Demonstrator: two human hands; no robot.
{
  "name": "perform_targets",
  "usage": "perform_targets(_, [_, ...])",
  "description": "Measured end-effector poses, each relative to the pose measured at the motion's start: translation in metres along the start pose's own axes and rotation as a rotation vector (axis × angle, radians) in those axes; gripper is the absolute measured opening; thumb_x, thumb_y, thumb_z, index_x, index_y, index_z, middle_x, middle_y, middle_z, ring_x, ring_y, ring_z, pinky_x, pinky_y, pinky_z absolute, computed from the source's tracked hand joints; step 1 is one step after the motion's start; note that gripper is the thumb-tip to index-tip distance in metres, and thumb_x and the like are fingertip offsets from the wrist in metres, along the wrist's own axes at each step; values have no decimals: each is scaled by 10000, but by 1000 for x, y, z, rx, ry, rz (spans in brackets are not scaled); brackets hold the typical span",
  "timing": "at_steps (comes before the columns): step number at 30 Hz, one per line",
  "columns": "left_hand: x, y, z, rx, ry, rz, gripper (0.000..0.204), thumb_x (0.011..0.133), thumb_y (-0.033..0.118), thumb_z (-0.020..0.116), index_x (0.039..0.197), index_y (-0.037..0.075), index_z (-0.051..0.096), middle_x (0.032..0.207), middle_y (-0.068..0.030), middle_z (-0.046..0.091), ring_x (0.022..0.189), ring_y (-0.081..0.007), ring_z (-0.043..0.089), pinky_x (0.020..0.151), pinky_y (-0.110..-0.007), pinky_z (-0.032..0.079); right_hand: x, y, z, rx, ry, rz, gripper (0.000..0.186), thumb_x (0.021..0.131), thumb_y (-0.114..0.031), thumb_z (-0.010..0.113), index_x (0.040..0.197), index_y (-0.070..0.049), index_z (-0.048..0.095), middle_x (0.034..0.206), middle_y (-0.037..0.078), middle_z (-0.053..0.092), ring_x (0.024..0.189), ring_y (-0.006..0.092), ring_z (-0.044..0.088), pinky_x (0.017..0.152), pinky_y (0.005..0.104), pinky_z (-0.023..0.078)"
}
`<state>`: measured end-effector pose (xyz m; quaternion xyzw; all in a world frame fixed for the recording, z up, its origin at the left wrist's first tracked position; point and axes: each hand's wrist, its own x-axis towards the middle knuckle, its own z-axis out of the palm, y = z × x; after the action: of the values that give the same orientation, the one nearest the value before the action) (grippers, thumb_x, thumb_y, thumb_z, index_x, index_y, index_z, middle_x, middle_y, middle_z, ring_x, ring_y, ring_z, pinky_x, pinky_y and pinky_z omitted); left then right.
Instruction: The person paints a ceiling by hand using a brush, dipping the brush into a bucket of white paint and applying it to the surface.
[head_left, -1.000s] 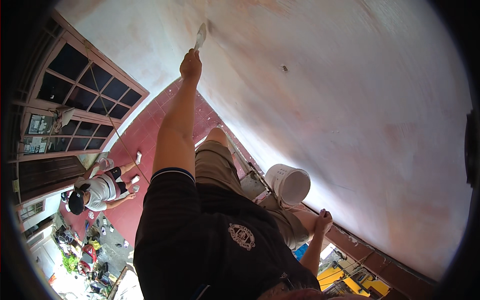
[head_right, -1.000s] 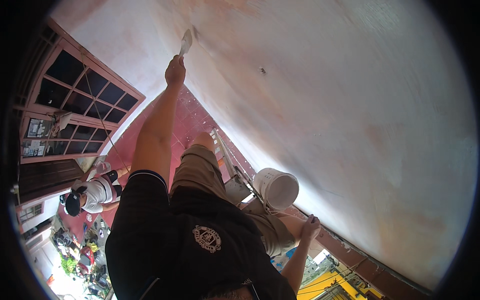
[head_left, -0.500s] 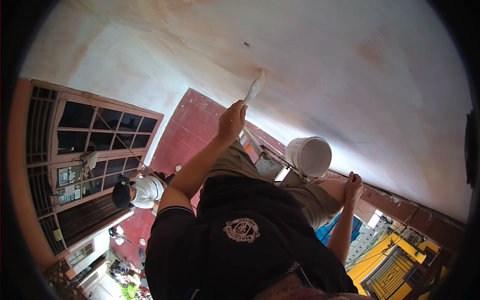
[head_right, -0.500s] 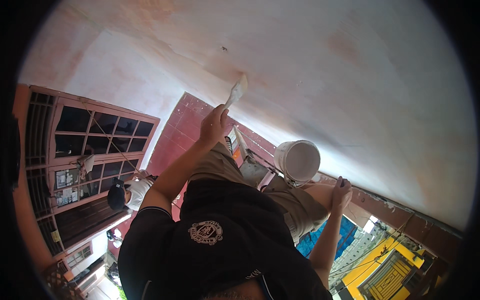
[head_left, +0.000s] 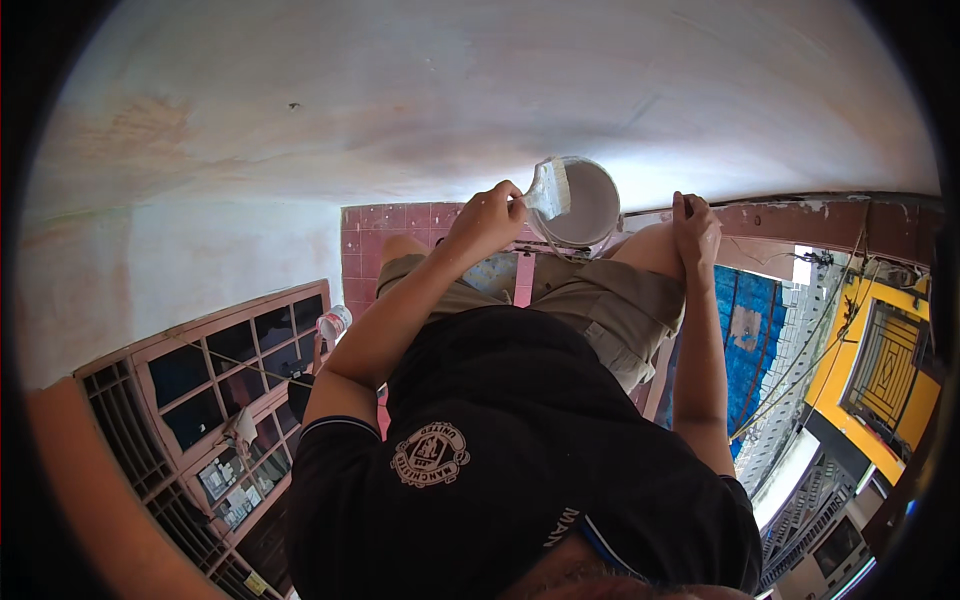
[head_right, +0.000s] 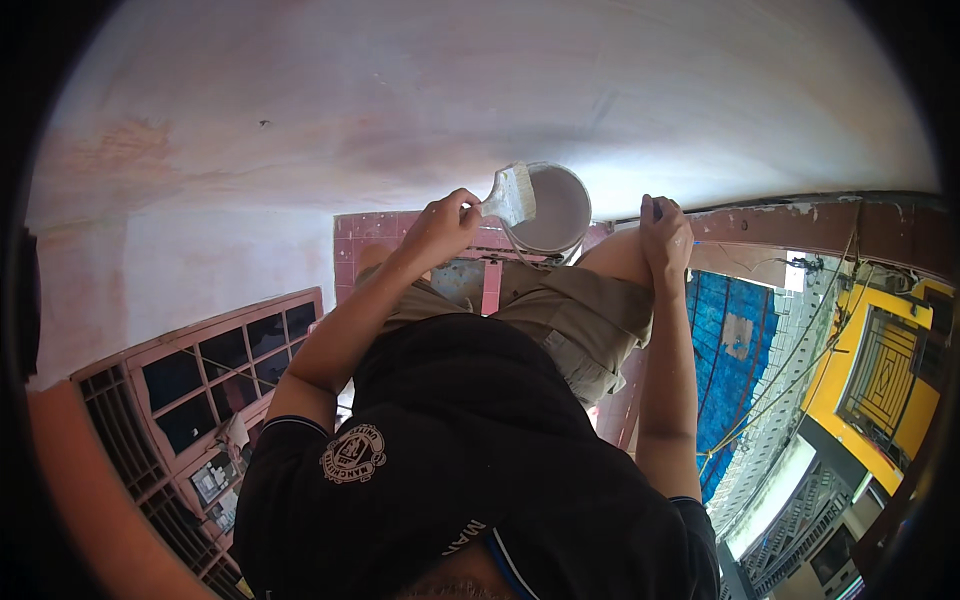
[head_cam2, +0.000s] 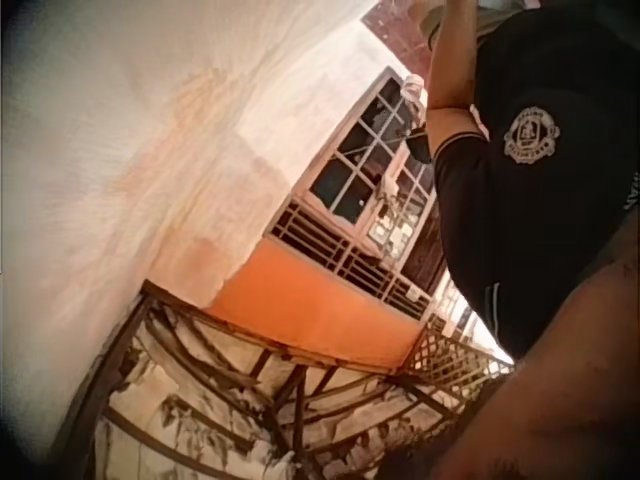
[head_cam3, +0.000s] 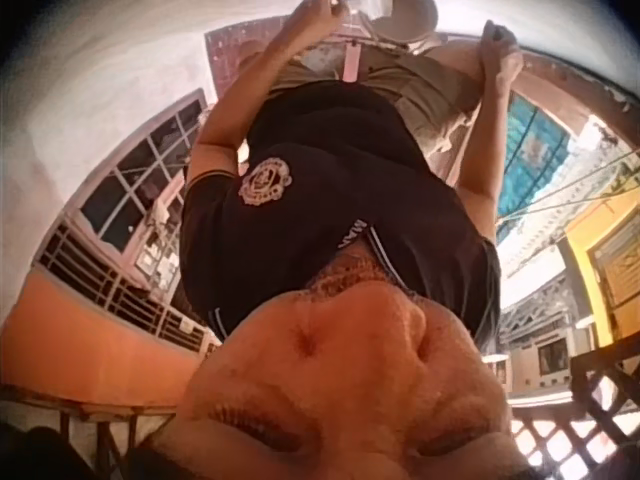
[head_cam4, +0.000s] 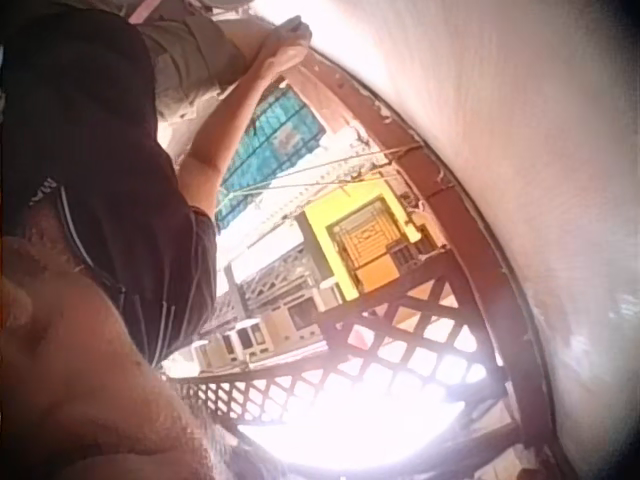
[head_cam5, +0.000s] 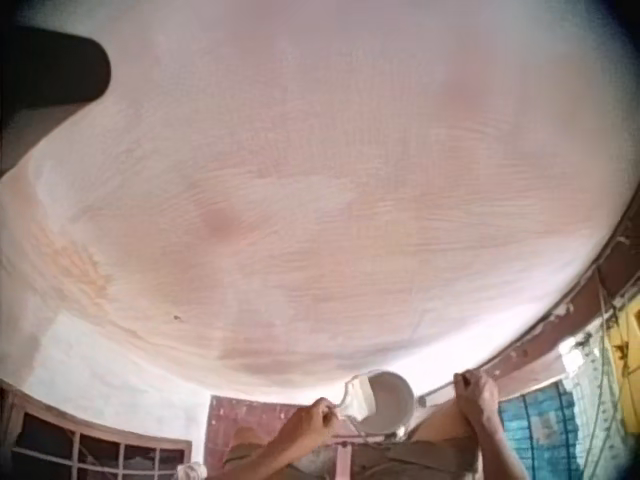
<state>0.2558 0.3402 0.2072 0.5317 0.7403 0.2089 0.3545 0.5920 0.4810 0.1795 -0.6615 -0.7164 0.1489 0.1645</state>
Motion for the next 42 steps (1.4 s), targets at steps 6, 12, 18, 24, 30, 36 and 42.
perform_targets(6, [67, 29, 45, 170, -261, -106, 385, 937, 292, 567, 1107, -24, 707, 1049, -253, 741, 1023, -375, 718, 927, -439, 552, -1, 10, 0, 24, 35, -6, 370, 997, -377, 600, 984, -38, 745, 1004, 183, 735, 925, 424, 699, 835, 496, 545])
perform_targets(12, [115, 28, 88, 343, -359, -135, 408, 938, 322, 587, 874, -50, 743, 841, -249, 743, 770, -346, 755, 763, -437, 591, 0, 8, -4, 50, 35, 1, 365, 994, -363, 608, 968, -25, 740, 991, 184, 739, 914, 419, 705, 832, 486, 551])
perform_targets(18, [140, 19, 124, 396, -371, -151, 356, 922, 244, 586, 864, -63, 755, 799, -261, 735, 715, -328, 758, 696, -444, 591, 2, 5, -7, 82, 30, 1, 356, 993, -359, 610, 963, -33, 752, 997, 172, 745, 916, 402, 713, 834, 469, 557])
perform_targets(24, [148, 25, 143, 384, -439, -207, 330, 917, 200, 572, 900, -74, 756, 832, -279, 737, 740, -346, 765, 671, -450, 585, 2, 9, -7, 67, -2, 42, 350, 995, -357, 602, 985, -46, 762, 1024, 152, 748, 932, 393, 714, 846, 466, 557])
perform_targets(30, [160, 17, 159, 376, -504, -381, 328, 701, 213, 879, 949, 11, 805, 953, -205, 773, 906, -320, 766, 819, -422, 591, 3, 6, -7, 86, -5, 40, 350, 992, -357, 601, 985, -47, 764, 1053, 152, 747, 948, 392, 712, 861, 466, 556])
perform_targets(36, [161, 16, 168, 389, -502, -368, 338, 694, 223, 879, 946, 10, 804, 962, -195, 775, 914, -318, 763, 817, -417, 588, 4, 8, -5, 107, 1, 45, 353, 992, -358, 603, 981, -45, 764, 1020, 143, 747, 927, 388, 712, 847, 462, 553])
perform_targets(42, [159, 8, 167, 331, -500, -383, 399, 671, 244, 889, 990, 19, 806, 1011, -201, 771, 967, -326, 754, 862, -423, 582, 6, 3, -2, 95, 1, 24, 348, 989, -356, 610, 967, -43, 761, 995, 145, 745, 907, 389, 713, 832, 459, 554])
